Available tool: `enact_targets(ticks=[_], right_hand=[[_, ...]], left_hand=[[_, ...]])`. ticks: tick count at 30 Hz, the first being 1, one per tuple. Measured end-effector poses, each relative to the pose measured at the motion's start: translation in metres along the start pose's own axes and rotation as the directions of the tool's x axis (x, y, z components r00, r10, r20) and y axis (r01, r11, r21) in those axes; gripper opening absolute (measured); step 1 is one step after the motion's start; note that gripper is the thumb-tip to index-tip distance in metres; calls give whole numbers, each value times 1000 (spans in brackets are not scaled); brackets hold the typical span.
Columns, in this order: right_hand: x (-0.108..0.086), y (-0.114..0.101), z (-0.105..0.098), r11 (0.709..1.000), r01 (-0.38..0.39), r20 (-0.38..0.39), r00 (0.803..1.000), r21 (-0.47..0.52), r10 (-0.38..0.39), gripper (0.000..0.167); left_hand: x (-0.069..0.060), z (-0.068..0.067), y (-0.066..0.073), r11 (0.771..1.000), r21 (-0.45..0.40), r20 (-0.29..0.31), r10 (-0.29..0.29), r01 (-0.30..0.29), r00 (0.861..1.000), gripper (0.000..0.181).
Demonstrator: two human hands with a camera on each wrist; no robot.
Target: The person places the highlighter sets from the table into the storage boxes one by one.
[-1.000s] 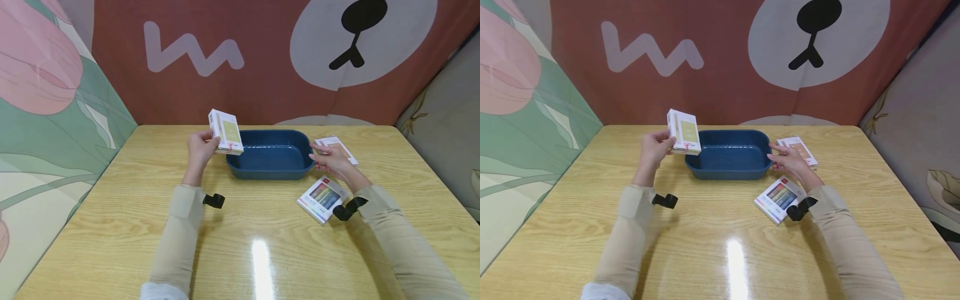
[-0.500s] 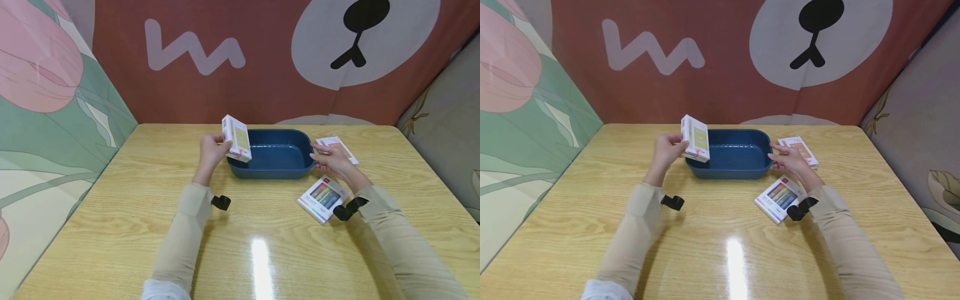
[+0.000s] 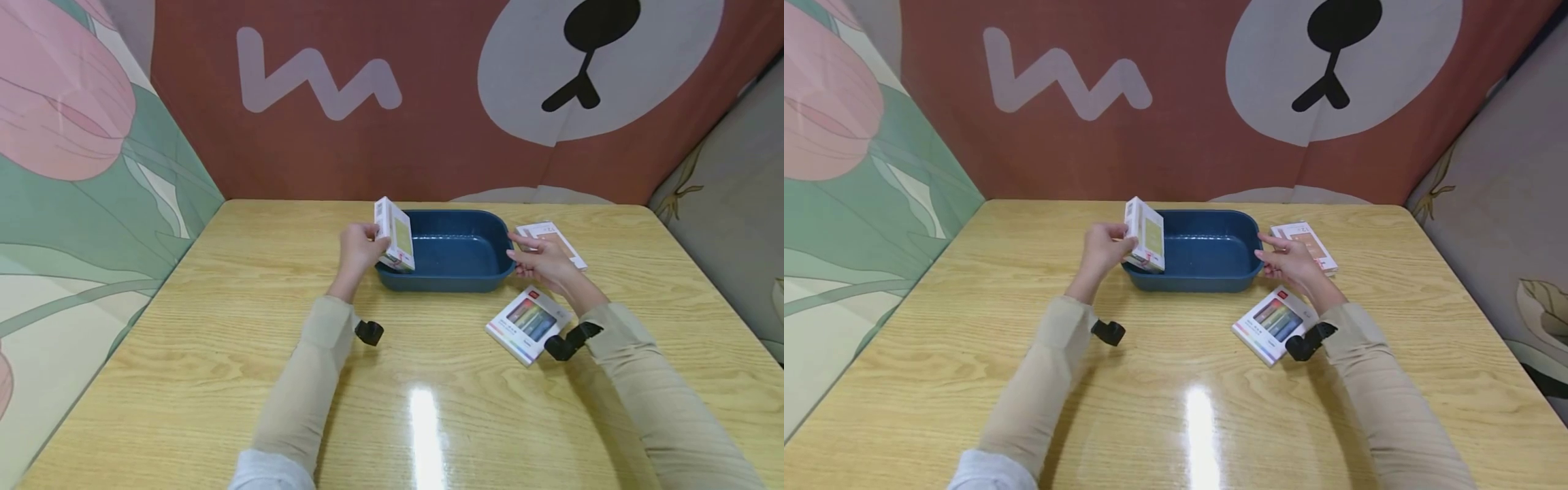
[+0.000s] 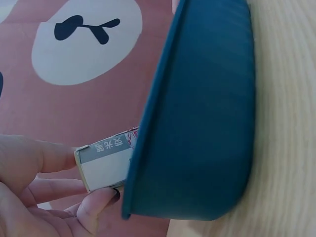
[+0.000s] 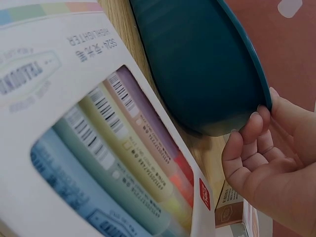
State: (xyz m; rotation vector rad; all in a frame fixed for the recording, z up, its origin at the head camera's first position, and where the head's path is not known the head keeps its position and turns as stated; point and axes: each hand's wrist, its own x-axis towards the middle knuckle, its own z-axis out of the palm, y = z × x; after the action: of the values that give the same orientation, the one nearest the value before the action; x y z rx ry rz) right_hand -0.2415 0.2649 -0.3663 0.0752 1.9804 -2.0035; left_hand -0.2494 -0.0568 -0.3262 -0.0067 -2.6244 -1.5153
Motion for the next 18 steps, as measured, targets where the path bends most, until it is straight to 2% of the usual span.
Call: enact_targets(ticks=[3, 8, 18], right_hand=[[0, 0, 0, 1000, 2, 3, 1000, 4, -2, 63], [0, 0, 1, 1000, 5, 5, 1000, 1, -5, 63], [-1, 0, 1, 1000, -4, -3, 1000, 2, 4, 63]], left_hand=[[0, 4, -2, 1000, 26, 0, 8, -8, 1000, 26], [2, 9, -6, 998, 67, 21, -22, 20, 1000, 27], [2, 15, -4, 986, 164, 33, -24, 18, 999, 21]])
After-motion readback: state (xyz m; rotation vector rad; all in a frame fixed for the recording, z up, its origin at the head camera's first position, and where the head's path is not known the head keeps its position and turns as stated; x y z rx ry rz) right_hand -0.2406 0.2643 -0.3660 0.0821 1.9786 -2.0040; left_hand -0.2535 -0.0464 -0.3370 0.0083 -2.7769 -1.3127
